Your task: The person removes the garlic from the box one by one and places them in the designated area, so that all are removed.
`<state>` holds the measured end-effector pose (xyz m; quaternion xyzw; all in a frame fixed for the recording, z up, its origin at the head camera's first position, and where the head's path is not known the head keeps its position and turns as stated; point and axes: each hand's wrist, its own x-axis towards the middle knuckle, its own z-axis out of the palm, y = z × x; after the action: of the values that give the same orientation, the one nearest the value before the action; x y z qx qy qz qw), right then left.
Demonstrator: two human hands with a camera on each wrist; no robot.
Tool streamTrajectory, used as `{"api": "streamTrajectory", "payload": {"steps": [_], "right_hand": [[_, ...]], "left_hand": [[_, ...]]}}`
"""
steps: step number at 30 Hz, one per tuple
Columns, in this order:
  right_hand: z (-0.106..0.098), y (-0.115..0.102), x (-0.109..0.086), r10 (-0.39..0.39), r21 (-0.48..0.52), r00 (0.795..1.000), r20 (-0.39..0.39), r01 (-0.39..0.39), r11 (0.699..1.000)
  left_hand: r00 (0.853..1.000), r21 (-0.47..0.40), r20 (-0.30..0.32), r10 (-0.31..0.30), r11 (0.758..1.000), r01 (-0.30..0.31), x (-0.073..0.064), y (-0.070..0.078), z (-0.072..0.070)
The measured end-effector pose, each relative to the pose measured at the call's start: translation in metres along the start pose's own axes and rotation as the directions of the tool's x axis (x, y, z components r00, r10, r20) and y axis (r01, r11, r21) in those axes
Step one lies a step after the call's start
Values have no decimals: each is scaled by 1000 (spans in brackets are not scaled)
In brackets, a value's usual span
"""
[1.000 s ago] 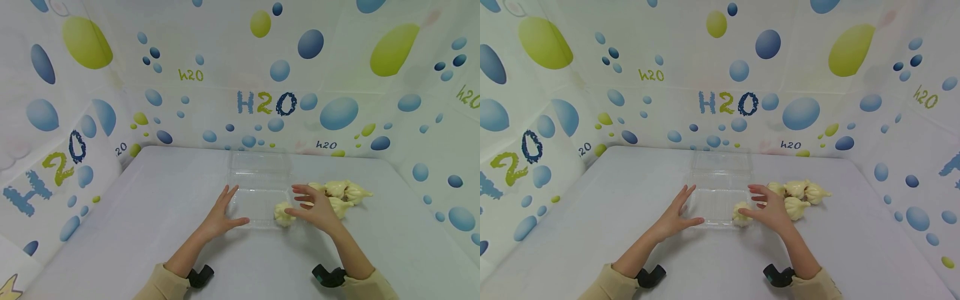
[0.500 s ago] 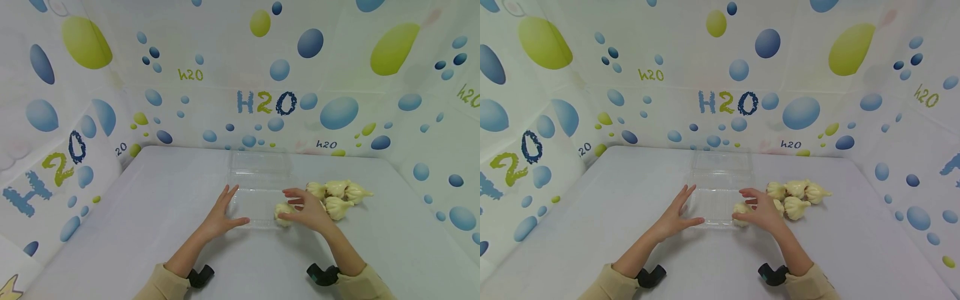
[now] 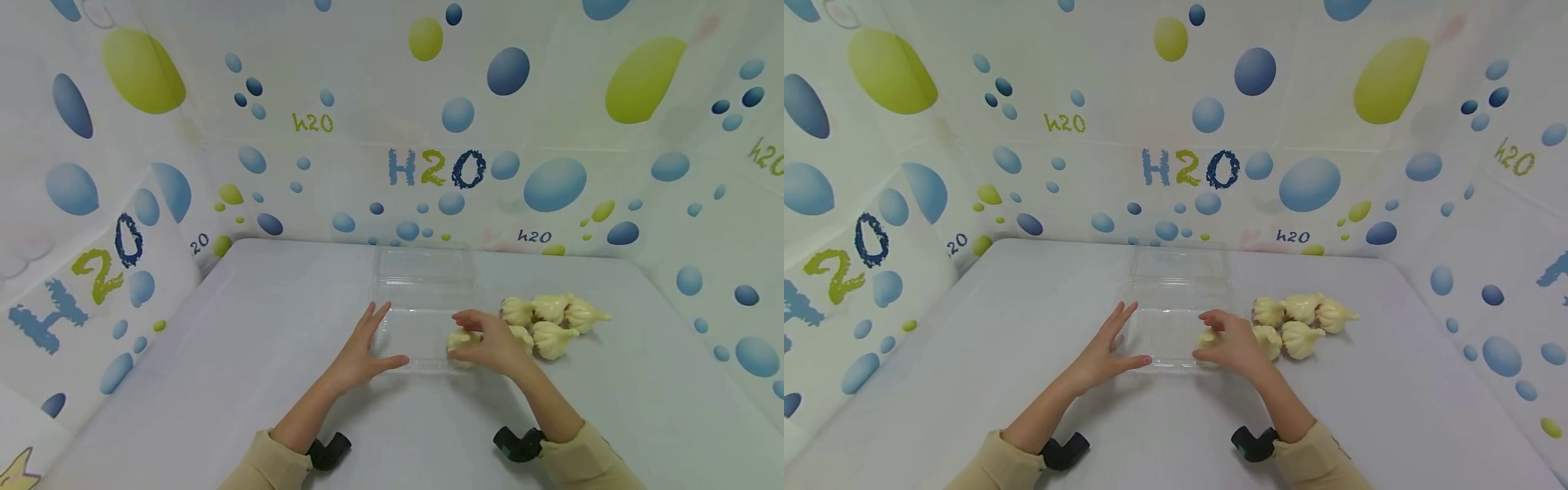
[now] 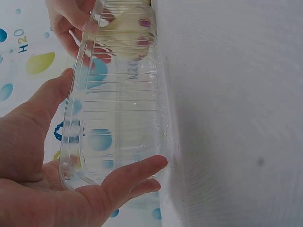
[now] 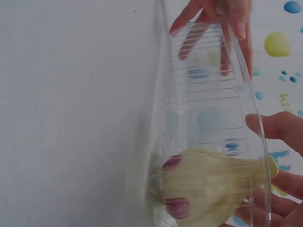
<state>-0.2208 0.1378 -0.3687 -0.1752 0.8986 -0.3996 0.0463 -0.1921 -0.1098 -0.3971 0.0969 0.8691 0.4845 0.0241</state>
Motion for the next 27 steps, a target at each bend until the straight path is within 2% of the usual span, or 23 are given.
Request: {"api": "streamTrajectory", "payload": {"steps": [8, 18, 22, 27], "right_hand": [[4, 6, 8, -1, -44, 1000, 3, 1, 999], [3, 9, 15, -14, -170, 999, 29, 19, 985], [2, 7, 15, -10, -163, 999, 36, 16, 986], [1, 4, 14, -17, -107, 1000, 0, 17, 994]], "left_hand": [[1000, 14, -5, 0, 1000, 0, 1, 1, 1], [1000, 6, -6, -5, 1000, 5, 1, 0, 1], [1000, 10, -3, -2, 1000, 2, 1, -1, 1], [1000, 10, -4, 2, 1000, -2, 1, -2, 1]]}}
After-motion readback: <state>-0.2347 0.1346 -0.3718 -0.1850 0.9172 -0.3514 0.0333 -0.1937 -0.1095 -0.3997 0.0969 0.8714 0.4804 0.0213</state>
